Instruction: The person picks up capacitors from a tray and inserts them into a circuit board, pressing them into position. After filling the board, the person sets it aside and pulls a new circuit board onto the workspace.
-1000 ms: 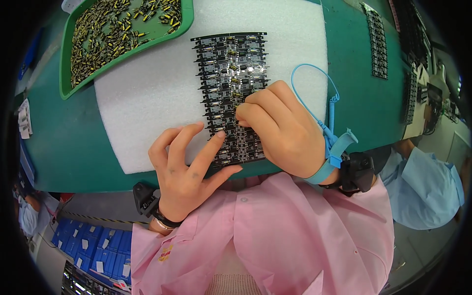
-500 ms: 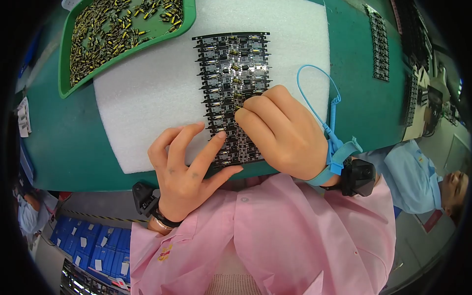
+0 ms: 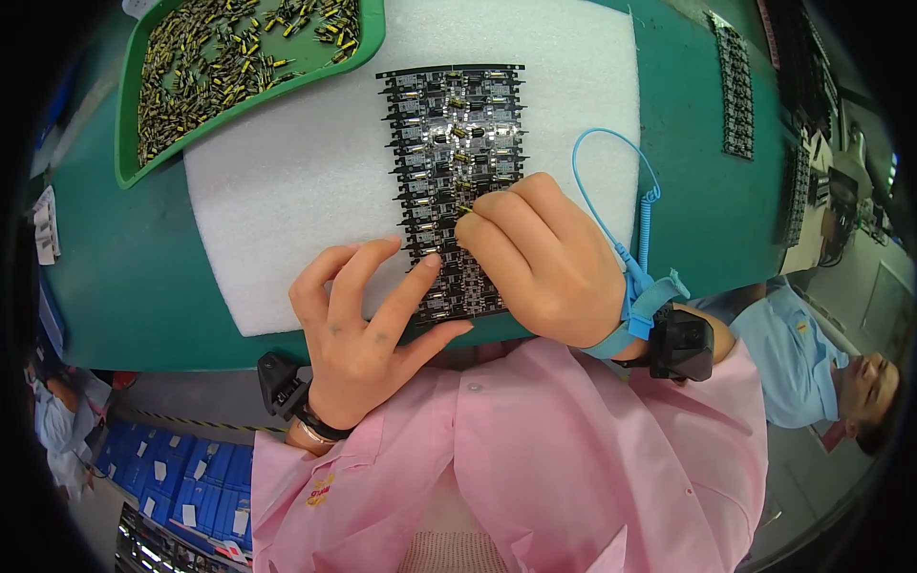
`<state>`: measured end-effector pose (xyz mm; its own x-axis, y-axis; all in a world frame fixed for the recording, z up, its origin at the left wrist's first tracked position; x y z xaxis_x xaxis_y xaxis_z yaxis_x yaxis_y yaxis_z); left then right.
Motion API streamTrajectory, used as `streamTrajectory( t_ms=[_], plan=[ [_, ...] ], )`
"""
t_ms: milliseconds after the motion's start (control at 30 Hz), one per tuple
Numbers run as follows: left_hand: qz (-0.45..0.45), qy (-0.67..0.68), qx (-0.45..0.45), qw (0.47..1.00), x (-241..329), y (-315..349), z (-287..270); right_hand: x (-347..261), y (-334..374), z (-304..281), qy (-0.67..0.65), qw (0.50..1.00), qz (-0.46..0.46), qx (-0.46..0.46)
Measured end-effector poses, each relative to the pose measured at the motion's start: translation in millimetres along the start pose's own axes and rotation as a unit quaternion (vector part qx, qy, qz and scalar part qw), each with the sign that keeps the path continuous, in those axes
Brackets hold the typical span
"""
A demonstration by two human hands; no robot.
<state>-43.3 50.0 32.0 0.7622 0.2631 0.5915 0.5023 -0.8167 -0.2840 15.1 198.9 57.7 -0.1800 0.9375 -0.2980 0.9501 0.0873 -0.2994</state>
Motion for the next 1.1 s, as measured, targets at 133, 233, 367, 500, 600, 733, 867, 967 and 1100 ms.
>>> streamTrajectory(
  t_ms=[133,233,367,500,600,733,867,967,1100],
  plan=[
    [-0.002,0.0,-0.007,1.0,0,-1,-1,4,4,-4,-0.04,0.999,0.013,0.0],
    [-0.008,0.001,-0.022,1.0,1,-1,-2,1,9,-8,-0.046,0.998,0.042,0.006],
    [-0.008,0.001,-0.019,1.0,0,-1,-2,1,13,-6,-0.037,0.999,0.02,-0.009],
    [-0.007,-0.001,-0.005,1.0,-1,0,0,0,13,-5,-0.028,1.0,-0.002,-0.015],
    [-0.005,0.0,-0.002,1.0,-2,1,0,1,17,-1,-0.033,0.999,-0.015,-0.003],
    [-0.01,-0.004,-0.006,1.0,-1,1,0,2,18,1,-0.045,0.999,-0.022,0.01],
    [-0.008,-0.005,0.0,1.0,-1,-1,0,1,18,2,-0.042,0.999,-0.024,0.01],
    [-0.008,-0.002,-0.002,1.0,-1,1,0,2,19,-2,-0.054,0.998,-0.013,0.005],
    [-0.012,-0.006,-0.012,1.0,1,-2,-2,9,24,-8,-0.083,0.996,0.012,0.01]
  ],
)
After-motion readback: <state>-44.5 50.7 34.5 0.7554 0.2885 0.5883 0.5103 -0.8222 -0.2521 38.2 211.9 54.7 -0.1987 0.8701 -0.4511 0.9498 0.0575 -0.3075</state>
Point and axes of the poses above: each hand's wrist, its own y-axis away from the middle knuckle, its own z-axis out of the palm, x = y × z, the point moved 5 cm from there along -y, towards the middle knuckle, and after that the axes turned 2 degrees about y, right-handed, at the moved point
